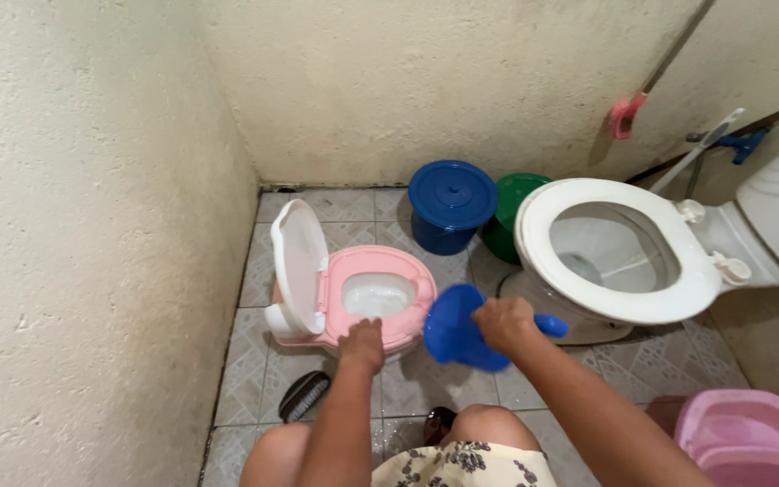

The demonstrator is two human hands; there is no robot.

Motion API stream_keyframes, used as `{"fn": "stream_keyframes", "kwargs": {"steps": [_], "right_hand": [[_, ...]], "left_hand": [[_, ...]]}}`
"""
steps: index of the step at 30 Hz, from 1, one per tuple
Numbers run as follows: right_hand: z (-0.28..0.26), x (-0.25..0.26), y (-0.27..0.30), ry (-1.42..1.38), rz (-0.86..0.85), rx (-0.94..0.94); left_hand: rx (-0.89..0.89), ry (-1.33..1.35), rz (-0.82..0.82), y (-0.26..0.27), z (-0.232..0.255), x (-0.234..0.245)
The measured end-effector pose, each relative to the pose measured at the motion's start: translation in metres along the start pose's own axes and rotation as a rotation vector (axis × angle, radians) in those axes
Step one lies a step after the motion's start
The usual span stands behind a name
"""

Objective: The person cleans a potty chair by pouring water from a basin into it, emptying it, and scrubbing the surfaces with a brush and cleaning product.

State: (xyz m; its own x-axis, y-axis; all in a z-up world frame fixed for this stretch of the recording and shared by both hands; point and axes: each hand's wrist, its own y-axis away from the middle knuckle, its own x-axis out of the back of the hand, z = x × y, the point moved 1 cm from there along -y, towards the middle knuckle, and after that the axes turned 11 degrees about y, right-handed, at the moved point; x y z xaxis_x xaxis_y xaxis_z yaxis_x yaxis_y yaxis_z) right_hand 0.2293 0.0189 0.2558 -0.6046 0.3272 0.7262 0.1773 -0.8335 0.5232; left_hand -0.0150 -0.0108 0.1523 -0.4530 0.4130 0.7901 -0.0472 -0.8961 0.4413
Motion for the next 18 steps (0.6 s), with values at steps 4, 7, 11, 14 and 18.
{"fn": "stream_keyframes", "kwargs": {"steps": [4, 7, 11, 14, 18], "right_hand": [[0.001, 0.015, 0.015, 0.065, 0.043, -0.055], [-0.012, 0.035, 0.018, 0.159, 0.023, -0.056], [-0.029, 0.055, 0.025, 0.24, -0.009, -0.065], [-0.049, 0.073, 0.027, 0.322, -0.053, -0.053], [-0.065, 0.085, 0.025, 0.26, 0.011, -0.052]], "left_hand": [[-0.092, -0.029, 0.105, -0.005, 0.021, 0.001], [-0.184, -0.078, 0.15, -0.004, 0.039, 0.004], [-0.248, -0.148, 0.164, 0.003, 0.051, 0.005], [-0.27, -0.14, 0.19, 0.006, 0.049, -0.002], [-0.265, -0.232, 0.145, 0.006, 0.047, -0.008]]}}
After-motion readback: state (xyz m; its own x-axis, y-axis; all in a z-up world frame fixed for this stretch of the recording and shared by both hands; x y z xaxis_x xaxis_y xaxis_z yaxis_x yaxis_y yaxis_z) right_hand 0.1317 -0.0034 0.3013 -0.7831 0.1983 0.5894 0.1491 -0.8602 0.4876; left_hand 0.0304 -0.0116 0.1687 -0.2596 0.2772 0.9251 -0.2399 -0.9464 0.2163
